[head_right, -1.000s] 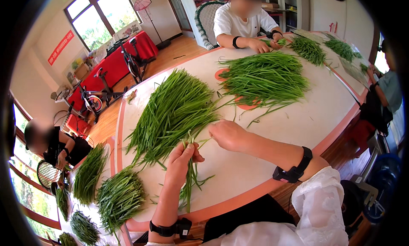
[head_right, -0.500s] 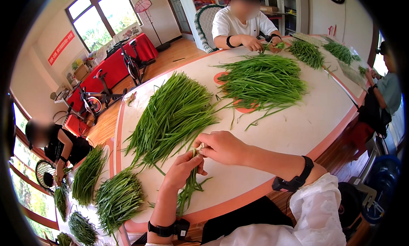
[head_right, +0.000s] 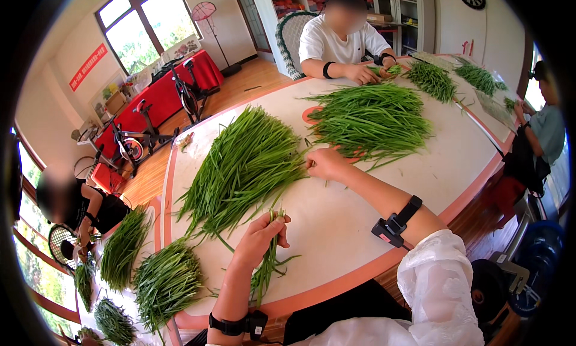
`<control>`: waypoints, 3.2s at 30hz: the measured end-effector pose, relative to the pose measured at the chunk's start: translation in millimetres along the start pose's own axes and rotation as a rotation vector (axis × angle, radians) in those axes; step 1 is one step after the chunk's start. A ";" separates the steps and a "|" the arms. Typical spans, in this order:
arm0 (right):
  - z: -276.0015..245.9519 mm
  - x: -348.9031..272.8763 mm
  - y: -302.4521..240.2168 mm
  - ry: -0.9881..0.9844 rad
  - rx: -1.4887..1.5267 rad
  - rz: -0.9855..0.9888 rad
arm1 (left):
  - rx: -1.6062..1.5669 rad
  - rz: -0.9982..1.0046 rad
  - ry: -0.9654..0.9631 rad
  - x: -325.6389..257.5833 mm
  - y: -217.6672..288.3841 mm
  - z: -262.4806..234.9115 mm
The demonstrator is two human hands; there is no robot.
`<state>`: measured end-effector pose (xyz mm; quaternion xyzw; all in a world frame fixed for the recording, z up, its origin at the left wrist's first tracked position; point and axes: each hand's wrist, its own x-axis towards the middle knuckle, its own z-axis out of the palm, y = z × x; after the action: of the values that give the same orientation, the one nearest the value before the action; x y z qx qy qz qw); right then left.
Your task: The person sorts a bundle of chives by hand, picking through the green leaves and placing them into separate piles on the table.
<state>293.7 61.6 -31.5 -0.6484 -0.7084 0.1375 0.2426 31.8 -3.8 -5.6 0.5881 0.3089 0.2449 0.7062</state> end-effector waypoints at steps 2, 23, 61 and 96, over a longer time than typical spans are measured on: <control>5.1 3.2 -4.6 -0.013 0.022 -0.026 | 0.000 0.002 0.010 -4.2 -0.9 -3.9; -25.7 -100.8 -108.9 -0.081 0.338 -0.180 | 0.244 0.173 0.211 -6.7 3.4 8.8; -14.3 -116.0 -104.0 -0.040 0.425 -0.145 | 0.444 0.046 0.018 -10.7 1.7 7.4; 26.5 -57.1 -109.6 -0.174 0.028 -0.314 | -0.466 0.384 0.086 -29.5 35.9 -19.1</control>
<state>188.9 -4.8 -7.5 -0.5118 -0.8175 0.1632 0.2077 -1.7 -5.0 31.8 0.4468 0.1572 0.4627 0.7493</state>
